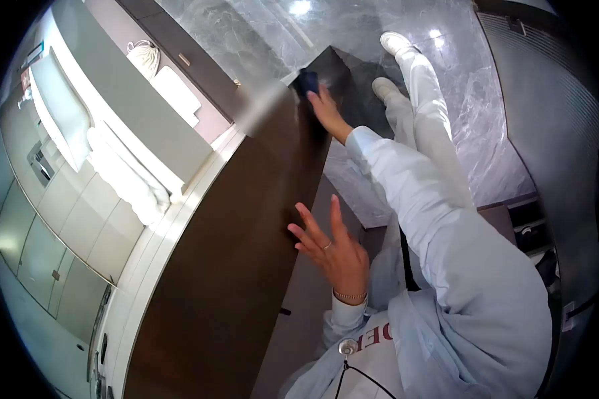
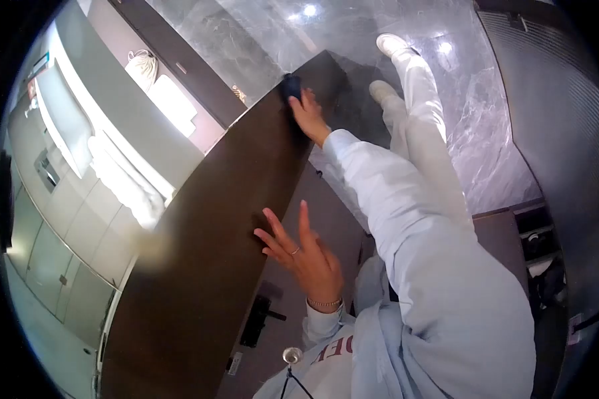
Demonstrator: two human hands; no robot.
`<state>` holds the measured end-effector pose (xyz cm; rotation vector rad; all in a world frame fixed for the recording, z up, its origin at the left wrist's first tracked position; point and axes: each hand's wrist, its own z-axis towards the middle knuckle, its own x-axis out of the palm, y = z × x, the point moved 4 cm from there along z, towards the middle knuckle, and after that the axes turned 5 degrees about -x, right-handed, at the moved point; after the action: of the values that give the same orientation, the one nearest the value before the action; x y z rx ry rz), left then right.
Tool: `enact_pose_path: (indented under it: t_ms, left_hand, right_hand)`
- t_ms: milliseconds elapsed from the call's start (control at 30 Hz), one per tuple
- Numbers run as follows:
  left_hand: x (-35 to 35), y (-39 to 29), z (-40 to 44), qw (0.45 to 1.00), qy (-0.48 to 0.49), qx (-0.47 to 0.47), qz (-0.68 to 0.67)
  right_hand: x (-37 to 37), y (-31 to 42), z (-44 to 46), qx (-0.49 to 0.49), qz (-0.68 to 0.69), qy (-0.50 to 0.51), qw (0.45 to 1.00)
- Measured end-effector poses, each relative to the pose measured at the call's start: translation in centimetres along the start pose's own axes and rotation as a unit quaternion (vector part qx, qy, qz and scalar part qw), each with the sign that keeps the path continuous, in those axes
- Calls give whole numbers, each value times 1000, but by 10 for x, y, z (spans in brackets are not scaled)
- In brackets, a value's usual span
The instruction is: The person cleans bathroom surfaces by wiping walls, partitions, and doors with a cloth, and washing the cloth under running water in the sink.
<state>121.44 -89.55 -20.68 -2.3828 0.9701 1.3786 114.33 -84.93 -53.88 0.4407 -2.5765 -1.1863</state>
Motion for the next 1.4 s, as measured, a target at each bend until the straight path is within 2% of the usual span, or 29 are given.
enact_pose_path:
  t_ms: [100, 167, 233, 267, 333, 433, 467, 533, 633, 700, 767, 800, 867, 933, 1000, 1067, 1100, 1167, 1200, 1267, 1300, 1333, 1367, 1400]
  left_hand:
    - [2, -2, -3, 999, -28, 9, -20]
    - [3, -4, -4, 995, -35, 42, -78]
    - [6, -6, 0, 986, -45, 78, -138]
    - [9, -6, 3, 983, -61, 94, -142]
    - [17, -4, 5, 983, -55, 108, -136]
    - [32, -4, 15, 984, -64, 108, -129]
    - [37, -5, 13, 984, -63, 108, -124]
    - [43, -6, 13, 985, -60, 108, -116]
    - [41, -7, 7, 982, -71, 93, -152]
    - [35, -8, 5, 970, -72, 62, -223]
    - [20, -12, -4, 963, -92, 77, -240]
    - [10, -14, -11, 958, -108, 89, -252]
    - [-12, -17, -27, 947, -142, 135, -253]
    - [-36, -20, -41, 927, -188, 190, -264]
    - [-59, -28, -55, 897, -256, 300, -199]
    - [-79, -40, -54, 874, -275, 321, -240]
    - [-89, -49, -55, 864, -275, 331, -263]
    - [-111, -74, -53, 840, -287, 361, -286]
    - [-122, -86, -54, 832, -298, 376, -278]
    - [-143, -115, -55, 816, -311, 402, -274]
    - [-151, -131, -57, 805, -308, 411, -296]
    - [-154, -148, -60, 788, -311, 441, -297]
    - [-162, -165, -64, 769, -314, 471, -297]
    - [-172, -185, -72, 737, -324, 507, -308]
  right_hand:
    - [-7, -20, -43, -5, -18, -21, 1000]
    - [-3, -13, -87, -46, 46, -35, 997]
    - [0, 32, -116, -164, 73, -5, 984]
    - [-9, 56, -103, -168, 67, -9, 983]
    - [-10, 98, -91, -254, 19, 94, 962]
    - [8, 63, -10, -271, 26, 31, 962]
    - [25, 6, 40, -251, -37, 23, 967]
    - [8, 11, 36, -79, -13, -54, 995]
    - [-5, 14, -9, -128, 12, -39, 991]
    - [-17, 19, -41, -149, 2, -43, 988]
    - [-26, 26, -76, -23, 91, -4, 996]
    - [-34, 46, -91, -37, 84, -4, 996]
    - [-49, 87, -116, 90, 224, 44, 970]
    - [-71, 138, -137, 55, 235, 88, 966]
    - [-107, 208, -152, 31, 243, 98, 965]
    - [-146, 267, -164, 29, 366, 207, 907]
    - [-171, 298, -170, 62, 415, 260, 870]
    - [-229, 340, -177, -70, 246, 248, 934]
    - [-259, 361, -182, -170, 205, 260, 928]
    - [-309, 388, -189, -284, 38, 137, 948]
    - [-336, 407, -198, -343, -59, 63, 935]
    - [-363, 401, -200, -285, -50, 35, 957]
    - [-387, 394, -200, -323, -80, -42, 942]
    - [-410, 395, -210, -305, -31, -57, 950]
